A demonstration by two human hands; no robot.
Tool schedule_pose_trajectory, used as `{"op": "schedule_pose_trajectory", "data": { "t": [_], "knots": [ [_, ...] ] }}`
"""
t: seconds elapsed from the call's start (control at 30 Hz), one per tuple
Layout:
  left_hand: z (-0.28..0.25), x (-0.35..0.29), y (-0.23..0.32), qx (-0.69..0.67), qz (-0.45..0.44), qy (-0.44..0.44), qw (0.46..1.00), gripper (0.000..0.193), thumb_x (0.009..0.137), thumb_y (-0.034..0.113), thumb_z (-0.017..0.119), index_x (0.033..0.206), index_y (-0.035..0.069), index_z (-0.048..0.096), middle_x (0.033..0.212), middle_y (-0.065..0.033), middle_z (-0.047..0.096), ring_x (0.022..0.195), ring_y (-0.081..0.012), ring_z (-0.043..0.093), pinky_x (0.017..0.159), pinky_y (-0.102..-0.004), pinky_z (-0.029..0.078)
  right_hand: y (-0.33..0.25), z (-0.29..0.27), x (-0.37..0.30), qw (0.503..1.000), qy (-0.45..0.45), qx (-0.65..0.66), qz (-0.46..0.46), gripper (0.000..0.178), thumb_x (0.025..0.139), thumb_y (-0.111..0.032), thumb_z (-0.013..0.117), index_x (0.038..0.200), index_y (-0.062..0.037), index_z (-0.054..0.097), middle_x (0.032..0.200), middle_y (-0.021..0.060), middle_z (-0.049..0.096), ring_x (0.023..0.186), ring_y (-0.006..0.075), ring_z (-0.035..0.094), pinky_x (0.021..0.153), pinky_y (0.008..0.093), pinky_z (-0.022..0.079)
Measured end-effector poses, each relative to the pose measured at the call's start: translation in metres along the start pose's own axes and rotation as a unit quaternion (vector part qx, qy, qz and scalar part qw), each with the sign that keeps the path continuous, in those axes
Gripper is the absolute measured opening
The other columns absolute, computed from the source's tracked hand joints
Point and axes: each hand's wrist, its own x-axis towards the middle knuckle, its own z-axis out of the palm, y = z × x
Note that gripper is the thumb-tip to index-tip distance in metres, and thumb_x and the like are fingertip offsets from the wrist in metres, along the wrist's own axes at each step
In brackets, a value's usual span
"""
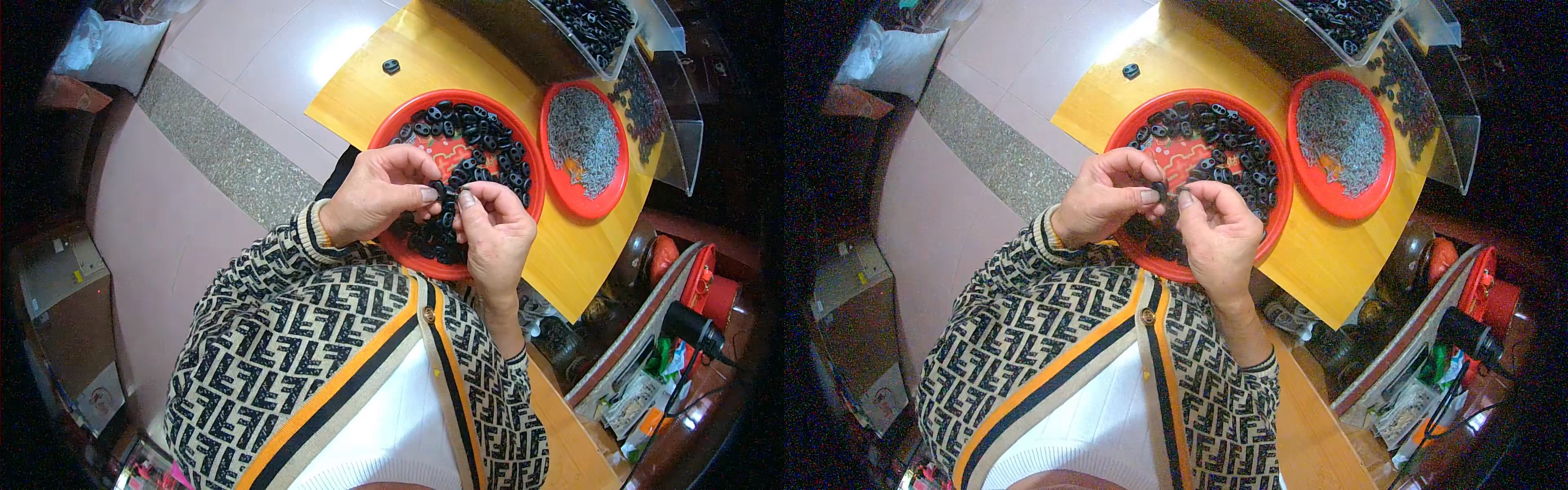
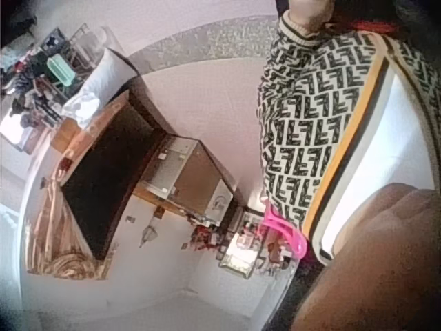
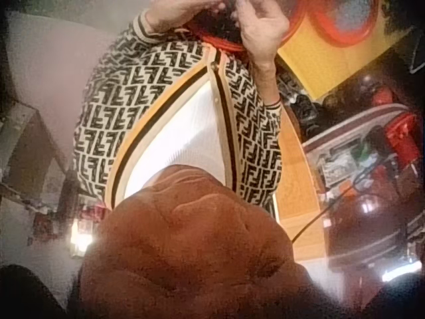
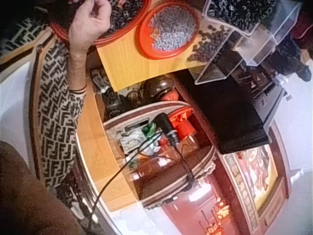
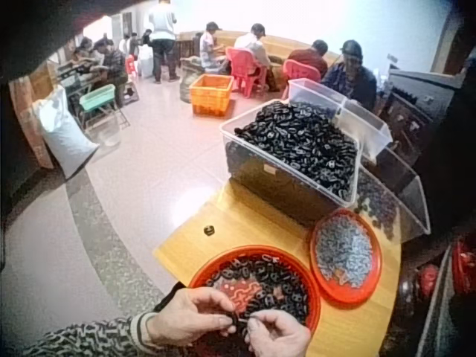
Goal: Sorting small black plastic components into a red tray.
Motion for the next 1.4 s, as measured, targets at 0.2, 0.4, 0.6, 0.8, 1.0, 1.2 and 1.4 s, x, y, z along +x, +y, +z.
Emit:
{"op": "schedule_pose_trajectory", "data": {
  "t": [0.2,0.4,0.6,0.8,1.0,1.2,1.4],
  "knots": [
    [-0.001,0.000,-0.001,0.024,0.004,-0.009,1.000,0.017,0.076,-0.006,0.055,0.092,0.000,0.054,0.075,-0.0058,0.058,0.067,-0.0116,0.059,0.057,-0.0213,0.050,0.000,0.000,0.000,1.000,-0.005,-0.007,-0.003,0.005,0.081,-0.001,0.056,0.086,0.0012,0.057,0.071,-0.0026,0.055,0.059,0.0009,0.047,0.051,0.0148,0.038],
    [0.002,-0.001,-0.001,0.042,-0.004,-0.002,0.999,0.018,0.076,-0.006,0.056,0.093,0.000,0.055,0.075,-0.0047,0.058,0.065,-0.0100,0.058,0.057,-0.0208,0.049,0.001,0.001,0.000,0.999,-0.009,-0.030,-0.008,0.005,0.081,0.000,0.056,0.085,0.0012,0.057,0.071,-0.0034,0.055,0.060,0.0005,0.047,0.052,0.0146,0.038],
    [0.002,-0.001,-0.003,0.080,0.016,-0.037,0.996,0.026,0.072,-0.009,0.058,0.097,-0.002,0.055,0.083,-0.0036,0.056,0.075,-0.0085,0.055,0.066,-0.0200,0.047,0.003,-0.001,0.001,0.999,-0.005,-0.050,-0.003,0.005,0.080,-0.002,0.057,0.084,0.0006,0.057,0.068,-0.0045,0.054,0.058,-0.0003,0.046,0.050,0.0141,0.036],
    [0.002,-0.001,-0.005,0.102,0.041,-0.038,0.993,0.027,0.071,-0.009,0.060,0.097,-0.003,0.055,0.085,-0.0030,0.056,0.079,-0.0078,0.054,0.071,-0.0202,0.046,0.003,0.001,0.003,0.999,-0.009,-0.032,0.020,0.005,0.080,-0.003,0.057,0.083,0.0001,0.057,0.064,-0.0041,0.053,0.053,-0.0002,0.045,0.045,0.0142,0.034],
    [0.001,0.000,-0.008,0.119,0.041,-0.022,0.992,0.025,0.074,-0.006,0.059,0.098,-0.003,0.055,0.082,-0.0024,0.056,0.072,-0.0057,0.053,0.062,-0.0173,0.045,0.002,0.001,0.005,0.999,-0.015,-0.025,0.037,0.006,0.080,-0.005,0.057,0.083,-0.0001,0.057,0.062,-0.0029,0.053,0.050,0.0005,0.046,0.042,0.0148,0.034],
    [-0.002,0.001,-0.008,0.157,0.044,-0.026,0.986,0.023,0.077,-0.003,0.058,0.100,-0.003,0.055,0.078,-0.0015,0.057,0.068,-0.0049,0.054,0.057,-0.0162,0.044,0.004,0.001,0.007,0.999,-0.024,0.007,0.044,0.008,0.081,-0.005,0.057,0.086,0.0013,0.058,0.067,0.0015,0.057,0.053,0.0039,0.051,0.044,0.0161,0.041],
    [-0.002,0.001,-0.010,0.128,0.083,-0.037,0.988,0.023,0.078,-0.002,0.058,0.101,-0.004,0.054,0.082,-0.0029,0.058,0.071,-0.0060,0.054,0.060,-0.0173,0.045,0.007,-0.001,0.008,0.995,-0.043,0.078,0.037,0.011,0.081,-0.006,0.057,0.088,0.0032,0.058,0.072,0.0054,0.060,0.056,0.0068,0.055,0.047,0.0176,0.046]
  ]
}}
